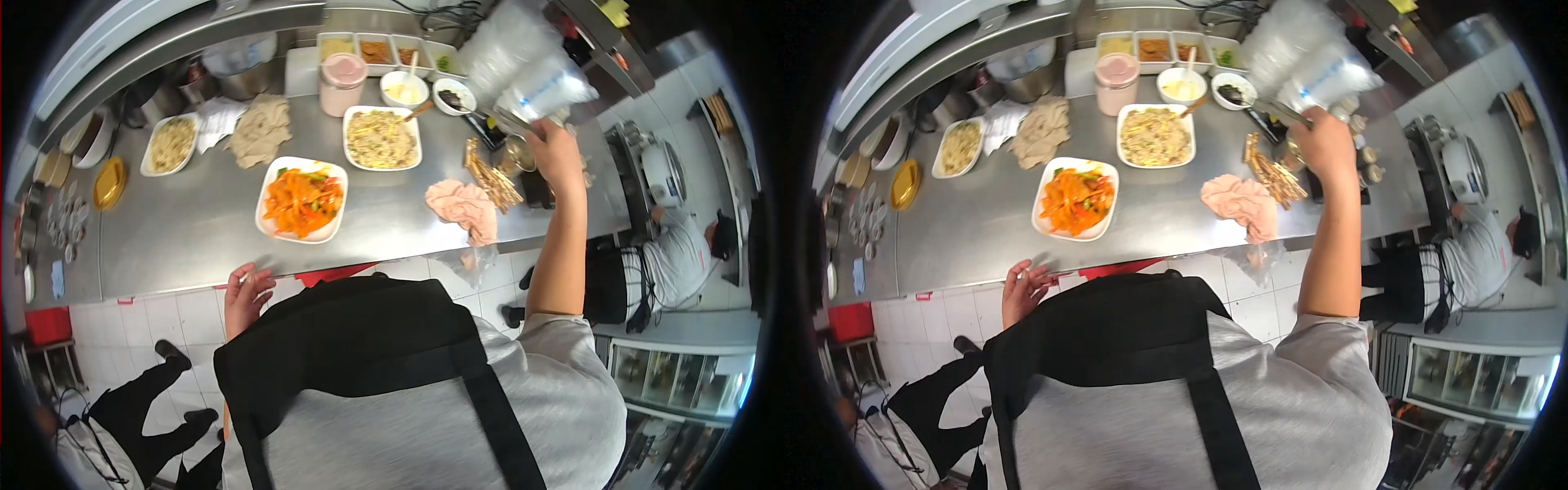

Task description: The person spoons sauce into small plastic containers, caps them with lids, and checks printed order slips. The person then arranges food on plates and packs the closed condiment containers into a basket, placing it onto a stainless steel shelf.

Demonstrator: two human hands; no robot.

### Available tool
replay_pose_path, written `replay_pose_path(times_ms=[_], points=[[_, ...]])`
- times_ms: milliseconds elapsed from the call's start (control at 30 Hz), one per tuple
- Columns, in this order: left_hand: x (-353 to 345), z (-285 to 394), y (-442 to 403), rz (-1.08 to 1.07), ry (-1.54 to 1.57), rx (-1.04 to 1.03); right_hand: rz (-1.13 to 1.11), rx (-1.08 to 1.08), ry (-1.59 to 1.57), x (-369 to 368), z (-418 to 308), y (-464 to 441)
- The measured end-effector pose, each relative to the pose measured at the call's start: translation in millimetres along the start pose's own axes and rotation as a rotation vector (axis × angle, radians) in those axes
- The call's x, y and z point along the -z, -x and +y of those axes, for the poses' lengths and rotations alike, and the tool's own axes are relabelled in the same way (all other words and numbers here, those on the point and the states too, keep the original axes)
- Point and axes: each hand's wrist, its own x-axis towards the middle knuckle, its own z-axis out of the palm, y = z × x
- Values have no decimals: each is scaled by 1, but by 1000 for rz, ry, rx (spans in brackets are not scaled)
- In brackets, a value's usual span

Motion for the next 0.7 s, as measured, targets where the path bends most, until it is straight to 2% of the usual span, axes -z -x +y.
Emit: replay_pose_path(times_ms=[100, 200, 233, 333, 400, 433, 500, 567, 700], points=[[-18, -10, -7, -76, -35, 56, -190, -238, 200, -29, 88, -18], [-48, -12, -5, -91, -44, 99, -329, -255, 315, -80, 145, -34], [-61, -11, -3, -90, -43, 106, -351, -276, 311, -84, 140, -33], [-82, -25, -12, -126, 23, 88, 45, -30, 361, -77, 101, -7], [-96, -36, -16, -149, 70, 7, -112, 105, 204, -88, 86, 11], [-106, -33, -20, -97, 136, 57, -128, 257, -3, -107, 90, 28], [-124, -29, -28, -12, 238, 78, -255, 372, -62, -134, 78, 67], [-138, -30, -33, 61, 295, 37, -426, 358, -280, -137, 69, 83], [-154, -42, -42, 214, 301, -77, -472, 175, -842, -93, 95, 52]])
